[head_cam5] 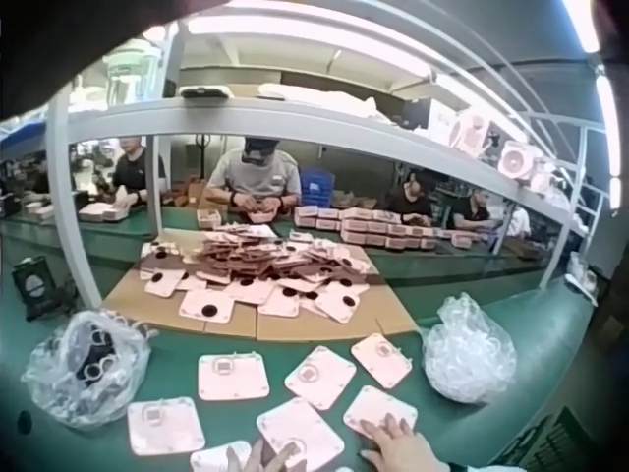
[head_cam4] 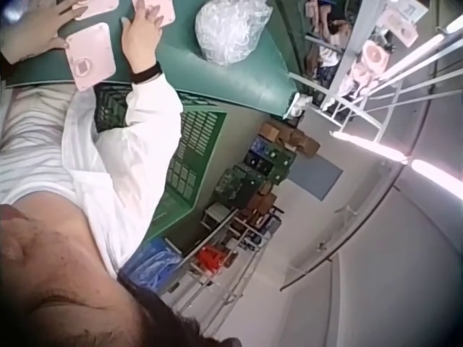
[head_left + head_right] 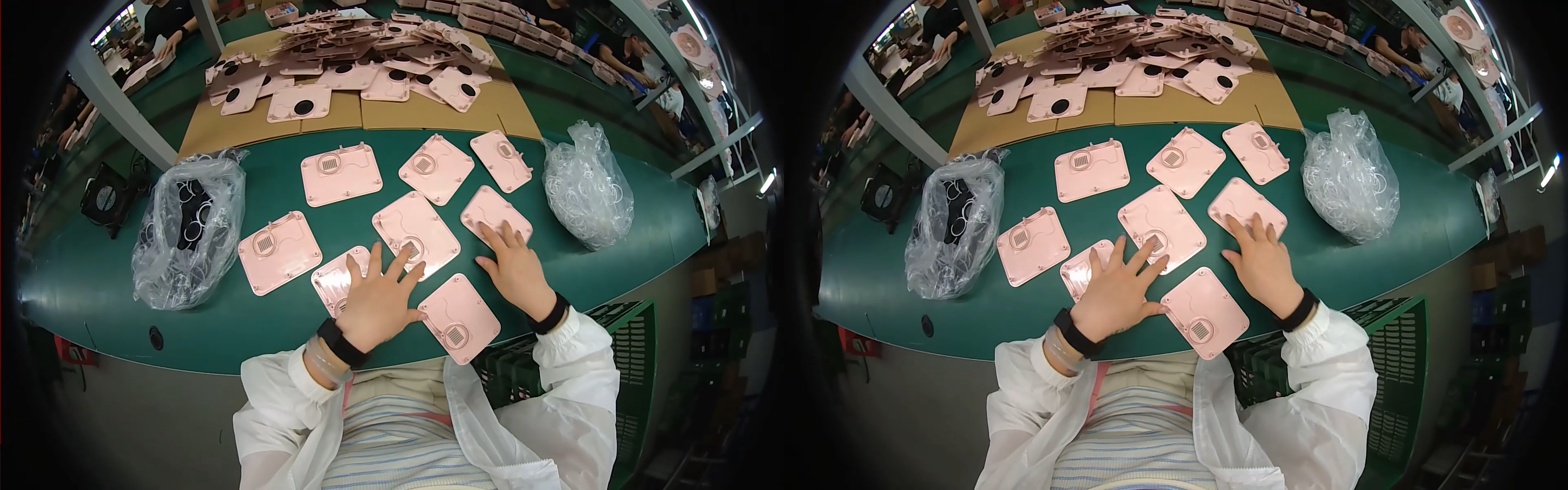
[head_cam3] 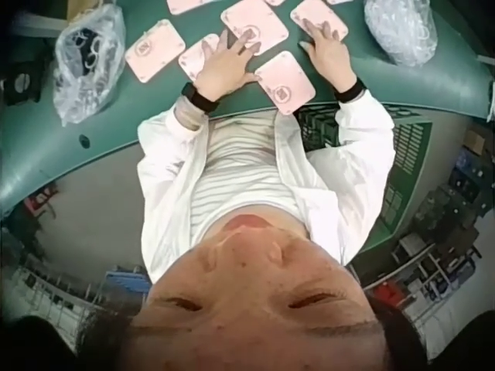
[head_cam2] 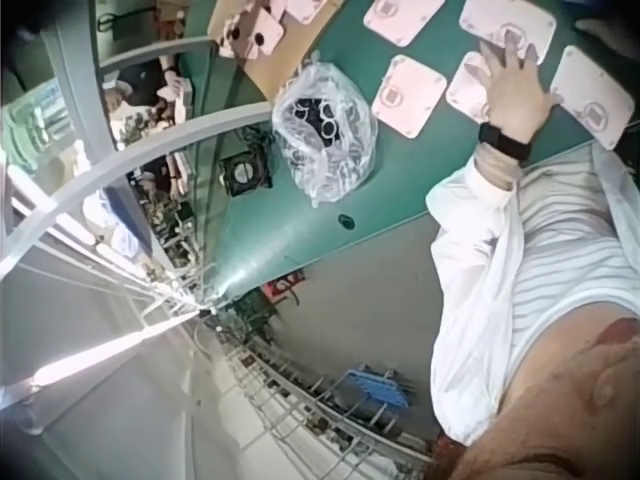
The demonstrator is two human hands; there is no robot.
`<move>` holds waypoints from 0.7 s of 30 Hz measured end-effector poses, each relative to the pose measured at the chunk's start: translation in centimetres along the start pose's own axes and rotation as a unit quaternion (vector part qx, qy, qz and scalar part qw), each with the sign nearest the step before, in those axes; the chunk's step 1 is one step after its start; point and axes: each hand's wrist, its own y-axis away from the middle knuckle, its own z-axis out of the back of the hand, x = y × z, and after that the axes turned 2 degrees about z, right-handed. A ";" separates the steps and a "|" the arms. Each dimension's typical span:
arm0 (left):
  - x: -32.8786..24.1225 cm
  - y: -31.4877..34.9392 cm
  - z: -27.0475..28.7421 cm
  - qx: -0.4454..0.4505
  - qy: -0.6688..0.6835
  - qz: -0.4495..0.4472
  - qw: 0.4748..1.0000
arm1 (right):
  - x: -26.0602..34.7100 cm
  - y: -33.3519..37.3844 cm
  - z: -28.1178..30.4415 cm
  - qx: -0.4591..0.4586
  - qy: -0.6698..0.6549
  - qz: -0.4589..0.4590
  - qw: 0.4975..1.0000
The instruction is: The person peels the backing from speaker components and presses them into pink plastic housings before stacking the finished panels and placing them into a green crate. After clearing the table, the person retrieves more speakers from a plastic bag to continue the assembly.
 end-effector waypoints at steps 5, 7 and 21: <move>0.6 -1.9 0.6 0.001 -0.009 0.039 0.999 | 2.0 -3.9 -0.6 -0.027 0.050 0.041 0.998; 1.0 -2.6 0.8 -0.007 -0.023 0.051 0.998 | 2.6 -5.5 -0.9 -0.021 0.059 0.043 0.997; 1.5 7.2 1.9 -0.047 -0.052 0.078 0.994 | 5.2 1.6 5.3 0.135 -0.146 0.194 0.961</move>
